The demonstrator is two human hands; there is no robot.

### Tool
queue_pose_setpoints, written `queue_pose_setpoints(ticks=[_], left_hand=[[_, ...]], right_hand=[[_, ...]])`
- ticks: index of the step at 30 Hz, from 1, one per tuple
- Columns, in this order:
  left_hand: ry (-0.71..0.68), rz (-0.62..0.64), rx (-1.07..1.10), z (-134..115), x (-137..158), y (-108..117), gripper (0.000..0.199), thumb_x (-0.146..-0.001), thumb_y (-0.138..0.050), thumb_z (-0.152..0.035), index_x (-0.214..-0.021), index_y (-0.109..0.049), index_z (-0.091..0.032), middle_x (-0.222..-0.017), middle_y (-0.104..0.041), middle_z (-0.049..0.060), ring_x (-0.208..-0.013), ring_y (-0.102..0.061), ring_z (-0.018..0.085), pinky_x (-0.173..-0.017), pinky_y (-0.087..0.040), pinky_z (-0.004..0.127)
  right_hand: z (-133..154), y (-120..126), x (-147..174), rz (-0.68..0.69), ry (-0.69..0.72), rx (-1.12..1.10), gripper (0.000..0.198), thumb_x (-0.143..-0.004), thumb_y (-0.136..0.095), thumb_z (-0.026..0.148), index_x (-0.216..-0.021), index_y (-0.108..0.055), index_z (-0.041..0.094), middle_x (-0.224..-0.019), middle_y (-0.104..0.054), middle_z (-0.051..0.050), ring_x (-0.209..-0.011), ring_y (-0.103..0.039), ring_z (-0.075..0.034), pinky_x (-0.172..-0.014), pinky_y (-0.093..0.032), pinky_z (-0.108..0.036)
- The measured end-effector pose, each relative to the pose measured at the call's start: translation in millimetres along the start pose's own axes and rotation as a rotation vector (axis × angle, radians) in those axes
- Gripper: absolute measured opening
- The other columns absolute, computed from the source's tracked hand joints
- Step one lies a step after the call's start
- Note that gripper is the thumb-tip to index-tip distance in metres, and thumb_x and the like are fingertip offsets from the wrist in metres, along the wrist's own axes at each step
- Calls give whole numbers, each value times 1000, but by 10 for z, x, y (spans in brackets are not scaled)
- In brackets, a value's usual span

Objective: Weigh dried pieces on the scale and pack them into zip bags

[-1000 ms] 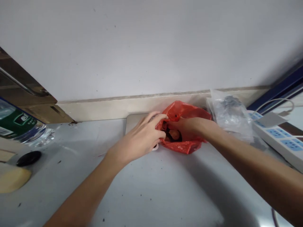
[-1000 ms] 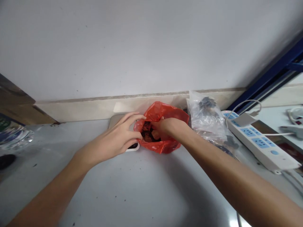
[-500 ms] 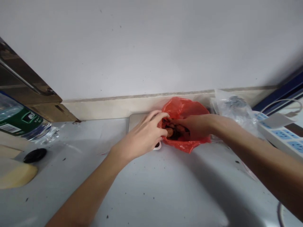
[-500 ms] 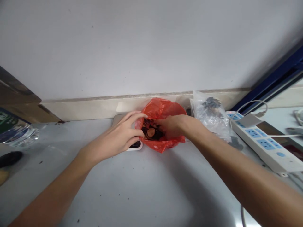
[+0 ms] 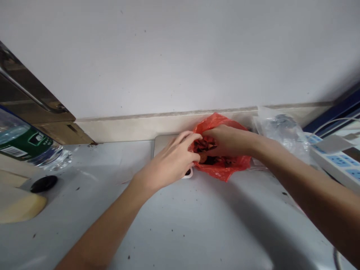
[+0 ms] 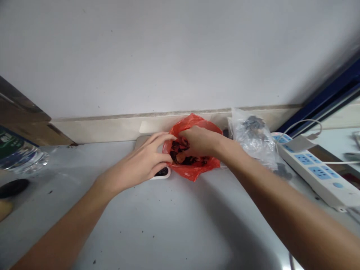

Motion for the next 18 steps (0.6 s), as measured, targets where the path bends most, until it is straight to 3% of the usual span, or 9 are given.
queue_pose_setpoints(ticks=[3,7,11,18], left_hand=[[11,5,7,5,4,6,26,-99,-53,-7,-92,-74,-20,-153,-48,8,-152,-36,29,-111,-50,38],[19,12,24,10,10,15,26,-98,-53,-6,-88,-73,-19,-157,-45,7,-153,-33,29,-112,-49,38],[53,44,41,26,19,11,26,-96,-55,-5,-87,-73,-19,-156,-46,7,-154,-31,29,-113,-47,38],[58,56,45,26,23,-2,27,-95,-55,-3,-86,-75,-19,-157,-45,9,-154,-32,28,-114,-47,38]], right_hand=[[85,-113,16,130,-68,52,20,-86,-69,39,-100,-68,24,-74,-67,-1,-61,-60,-18,-53,-37,-29],[123,-227,30,204,-150,120,27,-94,-59,31,-119,-67,24,-87,-72,-6,-64,-63,-20,-55,-40,-29],[126,-215,-16,172,-135,180,18,-95,-58,24,-107,-71,23,-90,-73,-6,-72,-65,-20,-60,-40,-29],[52,-264,-71,132,-152,159,14,-94,-61,28,-100,-72,22,-76,-70,-4,-61,-59,-17,-56,-39,-29]])
Point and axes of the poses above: each hand's wrist, its own x-axis away from the middle knuckle, its own y-axis out of the back of the hand, z = x × y, the point moved 7 cm from there along -x, towards the middle knuckle
